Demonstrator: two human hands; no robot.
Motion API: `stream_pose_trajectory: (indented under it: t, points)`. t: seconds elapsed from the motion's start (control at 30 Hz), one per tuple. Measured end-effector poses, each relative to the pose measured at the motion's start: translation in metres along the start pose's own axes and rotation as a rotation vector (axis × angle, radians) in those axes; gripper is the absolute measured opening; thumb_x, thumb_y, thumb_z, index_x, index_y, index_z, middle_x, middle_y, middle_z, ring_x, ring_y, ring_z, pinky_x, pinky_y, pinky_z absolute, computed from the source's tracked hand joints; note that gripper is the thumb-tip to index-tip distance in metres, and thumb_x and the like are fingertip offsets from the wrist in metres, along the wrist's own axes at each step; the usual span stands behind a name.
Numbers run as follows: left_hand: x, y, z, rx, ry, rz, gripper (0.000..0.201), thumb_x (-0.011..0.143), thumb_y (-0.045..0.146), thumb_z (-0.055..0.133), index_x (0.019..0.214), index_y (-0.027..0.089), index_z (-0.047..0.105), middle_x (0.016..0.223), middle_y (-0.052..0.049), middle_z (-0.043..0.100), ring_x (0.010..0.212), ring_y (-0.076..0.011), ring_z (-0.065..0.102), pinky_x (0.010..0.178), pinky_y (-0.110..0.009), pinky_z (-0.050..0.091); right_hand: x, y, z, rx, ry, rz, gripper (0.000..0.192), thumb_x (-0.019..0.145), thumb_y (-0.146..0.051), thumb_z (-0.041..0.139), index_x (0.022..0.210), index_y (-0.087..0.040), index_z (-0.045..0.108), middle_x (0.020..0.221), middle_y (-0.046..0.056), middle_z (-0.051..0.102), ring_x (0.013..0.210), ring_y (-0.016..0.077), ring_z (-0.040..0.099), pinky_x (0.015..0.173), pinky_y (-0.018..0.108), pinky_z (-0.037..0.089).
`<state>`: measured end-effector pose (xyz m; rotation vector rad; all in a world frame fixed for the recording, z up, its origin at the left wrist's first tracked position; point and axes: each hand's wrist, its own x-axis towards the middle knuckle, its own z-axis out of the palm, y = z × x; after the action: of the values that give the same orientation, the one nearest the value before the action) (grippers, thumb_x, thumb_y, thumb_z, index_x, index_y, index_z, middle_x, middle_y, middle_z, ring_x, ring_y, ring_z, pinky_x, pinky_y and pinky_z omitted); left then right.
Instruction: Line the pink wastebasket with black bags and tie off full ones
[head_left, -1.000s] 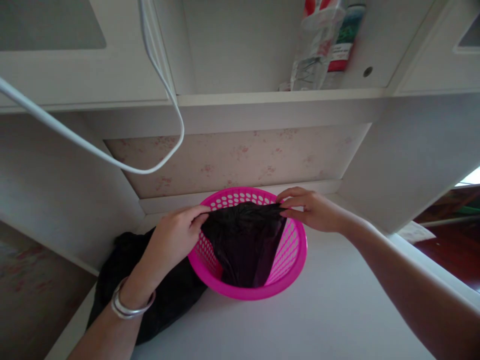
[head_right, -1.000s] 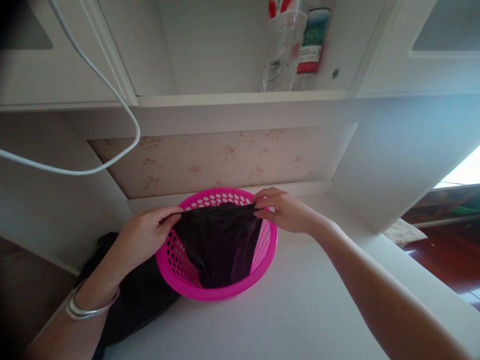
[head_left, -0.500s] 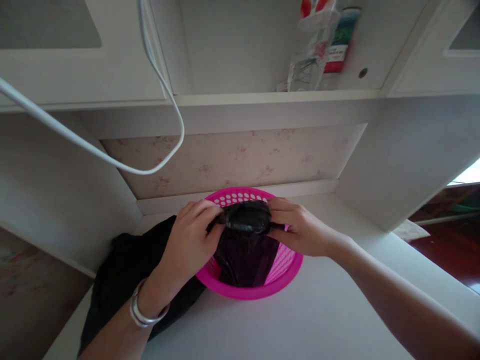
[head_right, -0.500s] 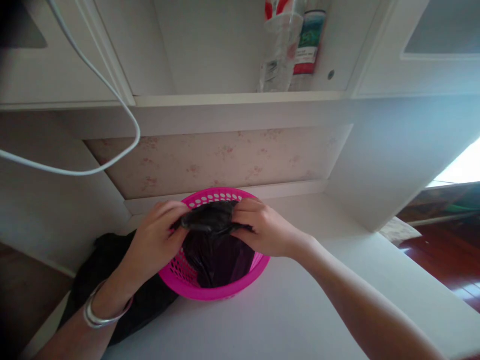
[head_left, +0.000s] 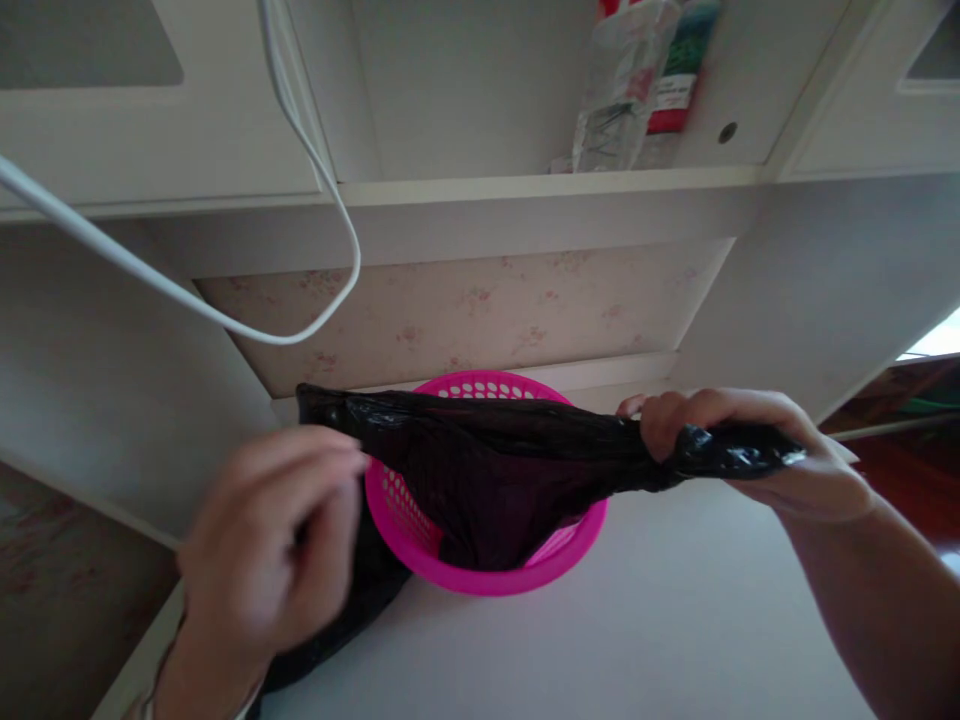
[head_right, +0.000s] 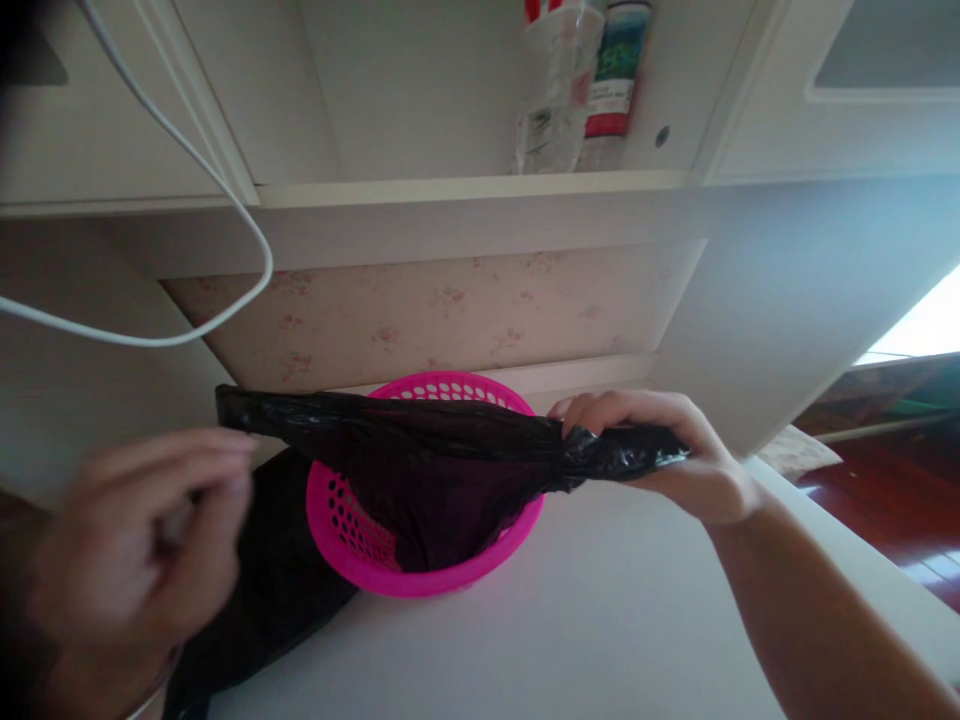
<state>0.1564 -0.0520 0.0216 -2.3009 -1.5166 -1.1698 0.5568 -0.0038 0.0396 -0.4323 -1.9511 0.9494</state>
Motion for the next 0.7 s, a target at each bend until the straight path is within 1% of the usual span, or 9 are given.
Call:
stream_pose_trajectory:
  t: [0.07,0.13,0.23,0.3,0.4,0.47,0.53,0.6,0.7]
  points:
    - [0.005,0.019,0.009,0.043,-0.065,0.105,0.026,0.092,0.03,0.066,0.116,0.024,0.073,0.109,-0.009,0.075,0.107,-0.0277,0.068,0.098,-0.043,0.052,0.007,-0.011,0.007,-0.022,-0.018,-0.018,0.023,0.093,-0.053,0.066,0.102,-0.036,0.078,0.084,0.003,0.074,0.082,0.0254,0.071,0.098,0.049,0.055]
    - [0.018,0.031,0.022,0.097,-0.147,0.217,0.027,0.092,0.027,0.066,0.118,0.023,0.072,0.116,-0.01,0.075,0.112,-0.0283,0.066,0.102,-0.045,0.049,0.012,-0.019,0.012,-0.027,-0.047,-0.027,0.023,0.094,-0.053,0.064,0.096,-0.035,0.079,0.077,0.001,0.072,0.072,0.0225,0.069,0.101,0.049,0.053]
    - [0.036,0.033,0.034,0.191,-0.306,0.394,0.023,0.093,0.016,0.062,0.113,0.021,0.073,0.118,-0.01,0.076,0.111,-0.0283,0.067,0.105,-0.049,0.047,0.01,-0.023,0.013,-0.019,-0.064,-0.034,0.021,0.095,-0.05,0.064,0.095,-0.035,0.078,0.072,-0.001,0.07,0.066,0.02,0.067,0.102,0.048,0.054]
    - [0.038,0.029,0.031,0.216,-0.323,0.435,0.021,0.094,0.011,0.058,0.105,0.02,0.073,0.112,-0.009,0.077,0.106,-0.0276,0.069,0.103,-0.048,0.047,0.005,-0.022,0.007,-0.055,-0.068,-0.011,0.021,0.096,-0.049,0.064,0.097,-0.034,0.078,0.073,0.0,0.071,0.07,0.0213,0.069,0.102,0.048,0.054]
    - [0.02,0.028,0.01,0.143,-0.27,0.404,0.018,0.096,0.015,0.056,0.098,0.021,0.072,0.097,-0.006,0.077,0.091,-0.0242,0.071,0.089,-0.042,0.052,-0.004,-0.018,-0.002,-0.194,-0.08,0.082,0.016,0.096,-0.044,0.064,0.098,-0.034,0.077,0.08,0.001,0.073,0.08,0.0233,0.071,0.094,0.043,0.058]
    - [0.0,0.034,-0.008,0.062,-0.311,0.409,0.016,0.097,0.02,0.058,0.099,0.025,0.072,0.087,-0.002,0.075,0.079,-0.0209,0.069,0.08,-0.038,0.054,-0.008,-0.018,-0.003,-0.275,-0.115,0.12,0.013,0.097,-0.039,0.064,0.097,-0.034,0.076,0.084,0.002,0.073,0.081,0.0233,0.071,0.086,0.038,0.061]
    - [-0.023,0.04,-0.023,0.004,-0.367,0.428,0.018,0.095,0.02,0.06,0.101,0.03,0.073,0.086,-0.001,0.074,0.076,-0.0199,0.068,0.084,-0.037,0.055,-0.016,-0.019,0.0,-0.316,-0.148,0.097,0.014,0.098,-0.038,0.062,0.101,-0.034,0.075,0.088,0.003,0.074,0.088,0.0253,0.072,0.086,0.038,0.061]
    - [-0.042,0.044,-0.029,-0.037,-0.408,0.421,0.021,0.092,0.018,0.062,0.098,0.033,0.074,0.087,0.0,0.074,0.078,-0.0191,0.068,0.085,-0.035,0.056,-0.029,-0.02,0.005,-0.337,-0.167,0.072,0.017,0.099,-0.04,0.058,0.104,-0.036,0.074,0.098,0.005,0.075,0.103,0.029,0.073,0.091,0.04,0.062]
    - [-0.06,0.04,-0.024,-0.087,-0.434,0.391,0.023,0.09,0.015,0.062,0.095,0.033,0.075,0.085,0.0,0.074,0.075,-0.018,0.068,0.076,-0.031,0.057,-0.057,-0.019,0.01,-0.358,-0.156,0.065,0.023,0.098,-0.038,0.055,0.113,-0.04,0.072,0.114,0.006,0.074,0.127,0.0349,0.064,0.098,0.045,0.061]
